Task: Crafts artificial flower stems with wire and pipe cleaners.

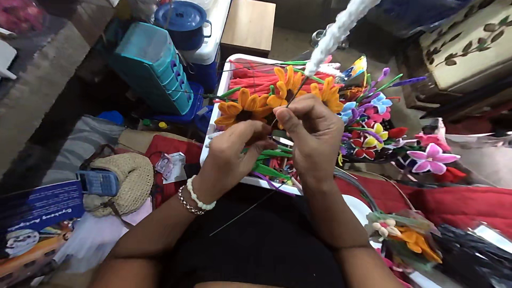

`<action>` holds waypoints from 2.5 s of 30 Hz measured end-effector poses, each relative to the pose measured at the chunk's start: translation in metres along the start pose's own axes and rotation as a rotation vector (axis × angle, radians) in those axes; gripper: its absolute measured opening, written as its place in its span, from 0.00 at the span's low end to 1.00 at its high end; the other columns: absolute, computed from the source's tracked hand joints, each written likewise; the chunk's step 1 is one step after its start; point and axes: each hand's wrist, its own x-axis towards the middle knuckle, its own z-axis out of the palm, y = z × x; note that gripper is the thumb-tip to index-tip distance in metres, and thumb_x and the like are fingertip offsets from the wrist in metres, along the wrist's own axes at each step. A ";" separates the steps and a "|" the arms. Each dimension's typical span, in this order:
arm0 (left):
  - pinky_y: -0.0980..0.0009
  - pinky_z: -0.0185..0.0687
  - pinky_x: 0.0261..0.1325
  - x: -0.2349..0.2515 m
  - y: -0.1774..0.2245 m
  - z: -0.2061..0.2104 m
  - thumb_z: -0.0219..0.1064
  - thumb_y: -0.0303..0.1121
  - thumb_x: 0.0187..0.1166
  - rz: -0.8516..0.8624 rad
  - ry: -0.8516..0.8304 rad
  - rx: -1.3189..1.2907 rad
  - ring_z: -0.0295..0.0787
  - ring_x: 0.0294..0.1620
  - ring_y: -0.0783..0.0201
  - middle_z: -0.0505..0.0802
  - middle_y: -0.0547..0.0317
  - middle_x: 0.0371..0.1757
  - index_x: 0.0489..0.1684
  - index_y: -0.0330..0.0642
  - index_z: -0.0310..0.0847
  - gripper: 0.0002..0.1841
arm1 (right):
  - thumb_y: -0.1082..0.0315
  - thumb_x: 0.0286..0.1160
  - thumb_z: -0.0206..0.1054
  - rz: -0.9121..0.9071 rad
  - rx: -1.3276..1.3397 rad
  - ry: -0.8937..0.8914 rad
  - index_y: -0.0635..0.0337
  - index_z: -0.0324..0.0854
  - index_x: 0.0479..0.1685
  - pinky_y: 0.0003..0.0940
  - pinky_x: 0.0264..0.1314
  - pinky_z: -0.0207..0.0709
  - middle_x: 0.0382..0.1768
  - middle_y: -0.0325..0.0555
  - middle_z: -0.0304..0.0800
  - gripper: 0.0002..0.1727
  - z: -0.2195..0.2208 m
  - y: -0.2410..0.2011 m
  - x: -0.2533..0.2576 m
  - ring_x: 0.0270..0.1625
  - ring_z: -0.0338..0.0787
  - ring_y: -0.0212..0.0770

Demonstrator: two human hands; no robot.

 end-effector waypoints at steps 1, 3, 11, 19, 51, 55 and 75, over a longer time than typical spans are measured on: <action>0.76 0.89 0.51 -0.002 0.002 0.000 0.70 0.26 0.80 0.017 0.032 0.037 0.92 0.42 0.70 0.94 0.51 0.41 0.45 0.28 0.87 0.08 | 0.69 0.77 0.73 -0.006 -0.016 -0.001 0.58 0.88 0.39 0.21 0.46 0.84 0.42 0.35 0.87 0.03 0.001 0.000 0.000 0.43 0.87 0.26; 0.77 0.89 0.48 -0.002 0.007 -0.001 0.68 0.25 0.81 -0.006 0.051 0.037 0.92 0.39 0.72 0.95 0.53 0.38 0.44 0.28 0.87 0.07 | 0.69 0.77 0.74 -0.014 -0.015 -0.003 0.58 0.89 0.39 0.22 0.47 0.85 0.42 0.36 0.88 0.03 0.001 -0.001 0.000 0.45 0.88 0.28; 0.81 0.88 0.27 0.006 0.024 -0.012 0.60 0.24 0.87 -0.259 -0.069 -0.416 0.88 0.24 0.76 0.91 0.63 0.31 0.46 0.32 0.80 0.05 | 0.64 0.79 0.73 0.167 0.383 -0.114 0.50 0.92 0.44 0.19 0.47 0.86 0.47 0.30 0.93 0.04 -0.007 0.003 0.000 0.44 0.90 0.22; 0.89 0.65 0.22 0.005 0.001 -0.018 0.54 0.30 0.90 -0.657 -0.457 -1.327 0.71 0.20 0.85 0.81 0.75 0.23 0.38 0.46 0.81 0.11 | 0.58 0.77 0.74 0.337 0.746 -0.285 0.42 0.89 0.42 0.18 0.46 0.81 0.40 0.24 0.88 0.03 -0.006 0.025 -0.005 0.38 0.84 0.20; 0.89 0.65 0.28 -0.016 -0.005 -0.018 0.57 0.31 0.90 -0.531 -0.464 -1.268 0.72 0.26 0.87 0.83 0.77 0.28 0.38 0.48 0.82 0.10 | 0.65 0.74 0.76 0.196 0.571 -0.357 0.50 0.93 0.45 0.25 0.55 0.87 0.43 0.29 0.93 0.05 -0.005 0.013 -0.006 0.45 0.91 0.24; 0.89 0.66 0.28 -0.018 -0.007 -0.017 0.61 0.34 0.88 -0.565 -0.602 -1.553 0.74 0.26 0.87 0.84 0.81 0.29 0.39 0.53 0.83 0.07 | 0.62 0.75 0.75 0.241 0.712 -0.512 0.48 0.94 0.44 0.27 0.54 0.86 0.40 0.29 0.95 0.05 -0.008 0.021 -0.006 0.37 0.88 0.22; 0.83 0.87 0.31 -0.023 0.006 -0.009 0.57 0.23 0.88 -0.283 -0.101 -0.400 0.88 0.27 0.78 0.93 0.62 0.31 0.46 0.29 0.82 0.08 | 0.67 0.77 0.74 0.103 0.230 -0.197 0.52 0.90 0.47 0.22 0.45 0.88 0.44 0.35 0.96 0.05 -0.002 0.014 -0.020 0.43 0.94 0.27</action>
